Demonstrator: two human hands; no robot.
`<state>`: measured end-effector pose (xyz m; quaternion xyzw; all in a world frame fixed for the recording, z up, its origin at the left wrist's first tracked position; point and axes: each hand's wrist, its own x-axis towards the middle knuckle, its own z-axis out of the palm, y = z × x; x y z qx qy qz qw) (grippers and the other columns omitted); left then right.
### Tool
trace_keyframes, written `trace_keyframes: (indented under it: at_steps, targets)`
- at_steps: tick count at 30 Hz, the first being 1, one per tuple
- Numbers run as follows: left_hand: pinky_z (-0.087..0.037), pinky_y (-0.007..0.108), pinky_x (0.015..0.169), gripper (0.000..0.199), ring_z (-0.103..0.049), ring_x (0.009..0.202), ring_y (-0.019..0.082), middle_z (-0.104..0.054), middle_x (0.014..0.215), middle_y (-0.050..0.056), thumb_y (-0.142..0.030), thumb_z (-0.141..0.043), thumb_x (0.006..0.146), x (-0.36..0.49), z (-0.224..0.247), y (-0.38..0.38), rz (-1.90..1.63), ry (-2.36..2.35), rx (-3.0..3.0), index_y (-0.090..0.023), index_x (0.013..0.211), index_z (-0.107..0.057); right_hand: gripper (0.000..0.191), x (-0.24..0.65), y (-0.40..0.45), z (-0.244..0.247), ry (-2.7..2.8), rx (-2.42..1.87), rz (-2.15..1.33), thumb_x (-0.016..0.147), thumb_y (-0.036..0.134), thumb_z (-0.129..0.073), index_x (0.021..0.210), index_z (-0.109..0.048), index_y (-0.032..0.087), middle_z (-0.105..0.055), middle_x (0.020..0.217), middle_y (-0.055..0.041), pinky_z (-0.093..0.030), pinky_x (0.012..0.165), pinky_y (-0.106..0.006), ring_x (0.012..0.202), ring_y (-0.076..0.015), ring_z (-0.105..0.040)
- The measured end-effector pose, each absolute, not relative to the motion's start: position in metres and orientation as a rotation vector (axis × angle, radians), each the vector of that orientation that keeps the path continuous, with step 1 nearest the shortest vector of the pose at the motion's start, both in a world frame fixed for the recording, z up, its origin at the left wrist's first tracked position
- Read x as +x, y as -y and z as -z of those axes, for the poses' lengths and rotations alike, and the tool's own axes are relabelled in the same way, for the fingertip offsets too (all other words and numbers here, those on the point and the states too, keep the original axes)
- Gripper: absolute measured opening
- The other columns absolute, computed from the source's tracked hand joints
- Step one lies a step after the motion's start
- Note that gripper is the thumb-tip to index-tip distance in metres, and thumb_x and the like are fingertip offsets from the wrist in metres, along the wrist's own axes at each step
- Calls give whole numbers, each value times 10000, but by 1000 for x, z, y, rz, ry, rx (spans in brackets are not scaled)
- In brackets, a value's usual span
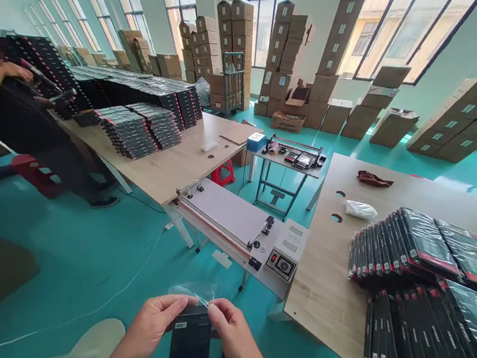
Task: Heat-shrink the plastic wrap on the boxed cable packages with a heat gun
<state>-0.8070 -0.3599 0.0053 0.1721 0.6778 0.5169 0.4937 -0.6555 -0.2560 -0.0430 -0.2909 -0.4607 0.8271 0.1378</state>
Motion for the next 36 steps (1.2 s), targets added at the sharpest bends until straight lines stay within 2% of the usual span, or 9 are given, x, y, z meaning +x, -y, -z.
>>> trace_keyframes:
  at_steps: [5, 13, 16, 18, 21, 23, 26, 31, 36]
  targets:
    - [-537, 357, 866, 515, -684, 986, 301, -791, 949, 107, -622, -748, 683, -847, -10, 319, -1212, -1768, 426, -184, 945, -817, 439, -724, 204, 53, 1202, -914, -2210, 630, 588, -830, 699, -734, 165, -576, 628, 6, -376, 633, -284, 643, -154, -446]
    - [-539, 267, 704, 520, -687, 794, 211, -789, 863, 97, -591, -850, 557, -892, 5, 267, -1318, -1667, 118, -160, 845, -807, 522, -762, 166, 73, 994, -1000, -2313, 659, 647, -773, 914, -694, 199, -629, 774, -11, -453, 603, -283, 709, -180, -561]
    - [-531, 256, 643, 516, -682, 734, 196, -786, 834, 102, -561, -873, 537, -912, 18, 247, -1267, -1604, 82, -147, 836, -799, 516, -774, 155, 87, 1017, -1002, -2319, 539, 564, -882, 821, -708, 169, -619, 685, 0, -426, 576, -270, 649, -165, -540]
    - [-537, 259, 641, 509, -690, 739, 199, -787, 848, 111, -534, -884, 536, -927, 31, 232, -1236, -1559, 67, -139, 844, -795, 482, -784, 148, 100, 984, -1047, -2255, 594, 593, -843, 792, -694, 179, -600, 672, 18, -413, 593, -255, 653, -146, -520]
    - [-547, 264, 642, 430, -705, 749, 201, -790, 881, 117, -452, -886, 583, -952, 58, 210, -1202, -1505, 33, -139, 859, -787, 468, -792, 145, 124, 901, -1163, -2192, 704, 609, -762, 974, -682, 235, -650, 835, 9, -415, 601, -242, 759, -162, -558]
    - [-552, 270, 638, 338, -713, 746, 202, -792, 897, 121, -377, -871, 633, -969, 81, 198, -1166, -1464, -11, -139, 855, -781, 539, -793, 153, 142, 861, -1232, -2222, 637, 565, -827, 1034, -687, 229, -683, 877, -20, -413, 574, -253, 771, -191, -592]
    - [-554, 270, 630, 239, -715, 728, 194, -791, 890, 124, -305, -826, 705, -989, 116, 191, -1064, -1396, -53, -127, 857, -773, 546, -798, 182, 163, 782, -1294, -2277, 507, 497, -904, 901, -727, 165, -714, 805, -56, -442, 616, -285, 753, -223, -631]
    - [-535, 246, 579, 177, -715, 705, 186, -784, 881, 143, -250, -766, 779, -1014, 156, 190, -822, -1359, -14, -100, 872, -760, 444, -828, 237, 177, 550, -1400, -2203, 539, 496, -880, 772, -708, 160, -702, 715, -18, -449, 648, -282, 663, -171, -611]
    - [-572, 275, 802, 109, -732, 918, 189, -753, 1119, 141, -179, -718, 824, -1059, 167, 186, -767, -1431, -57, -158, 931, -726, 392, -851, 256, 190, 330, -1451, -2132, 625, 452, -845, 837, -685, 164, -713, 678, -16, -479, 620, -292, 594, -166, -630]
